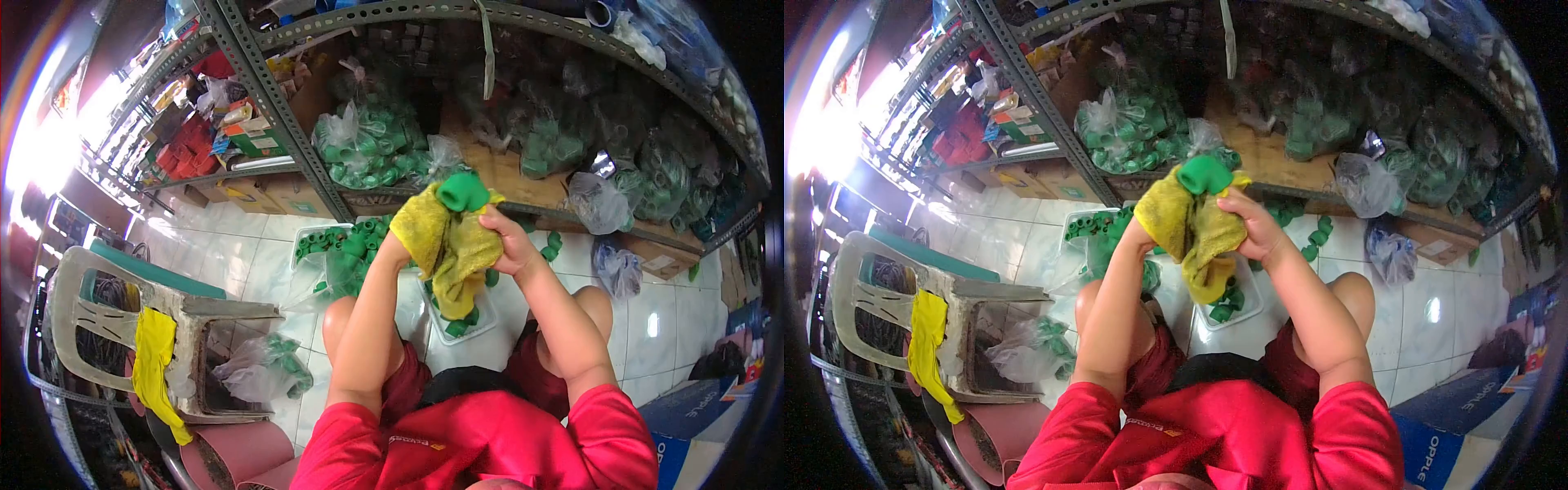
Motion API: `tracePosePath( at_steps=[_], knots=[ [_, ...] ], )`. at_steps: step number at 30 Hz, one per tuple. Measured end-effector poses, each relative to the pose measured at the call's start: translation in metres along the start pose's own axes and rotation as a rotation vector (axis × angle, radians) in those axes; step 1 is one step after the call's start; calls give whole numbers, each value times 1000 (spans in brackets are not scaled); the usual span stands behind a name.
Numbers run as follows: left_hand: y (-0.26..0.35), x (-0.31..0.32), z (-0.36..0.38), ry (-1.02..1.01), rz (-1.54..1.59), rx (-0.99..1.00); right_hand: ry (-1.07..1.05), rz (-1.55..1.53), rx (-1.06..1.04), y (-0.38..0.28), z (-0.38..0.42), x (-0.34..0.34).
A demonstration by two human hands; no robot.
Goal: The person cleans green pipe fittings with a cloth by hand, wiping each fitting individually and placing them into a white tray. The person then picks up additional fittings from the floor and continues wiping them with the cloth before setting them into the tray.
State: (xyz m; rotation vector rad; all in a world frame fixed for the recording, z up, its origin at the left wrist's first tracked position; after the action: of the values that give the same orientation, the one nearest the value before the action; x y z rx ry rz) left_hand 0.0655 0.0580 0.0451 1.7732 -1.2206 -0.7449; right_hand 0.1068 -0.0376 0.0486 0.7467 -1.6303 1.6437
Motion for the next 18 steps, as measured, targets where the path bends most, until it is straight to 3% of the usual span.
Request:
tracePosePath(
  at_steps=[1,3,4,5,7,8,9,11,13,15,16,17,18],
  knots=[
    [-6,-4,-2,1,0,4,21,75,-104,-14,5,4],
    [-33,16,6,-574,-849,-175,15,102,-79,-23,12,-1],
    [-35,-3,20,-301,-459,-383,82,228,-97,-27,15,-7],
    [-36,-8,22,-308,-464,-380,150,353,-118,-31,17,-12],
    [-66,-11,43,-465,-395,-690,205,357,-125,-36,18,-18],
    [-26,6,29,-571,-348,-415,230,285,-206,-46,22,-21],
    [-17,11,29,-570,-346,-415,253,213,-288,-56,25,-24],
    [0,-5,22,-216,-193,-358,255,207,-389,-80,34,-20],
    [-9,-15,21,-133,-191,-331,300,295,-432,-94,41,-25],
    [-43,-31,41,-208,-472,-745,403,458,-450,-97,45,-27],
    [-69,-41,47,-436,-810,-682,503,616,-461,-100,49,-28],
    [-86,-46,49,-437,-811,-682,503,616,-462,-97,48,-31],
    [-84,-66,40,-149,-823,-611,566,953,-417,-93,44,-30]
  ],
)
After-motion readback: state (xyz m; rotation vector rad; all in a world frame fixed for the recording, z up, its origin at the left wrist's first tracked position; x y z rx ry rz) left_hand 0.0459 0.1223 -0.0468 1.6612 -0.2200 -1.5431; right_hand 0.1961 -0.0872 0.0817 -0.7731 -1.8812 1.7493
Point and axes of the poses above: each hand's wrist, its own z-axis away from the middle knuckle, its own x-axis out of the palm, y = z × x, the point moved 9 cm from there along -z, towards the middle knuckle, and after that the axes turned 7 degrees about x, right-handed, at the moved point
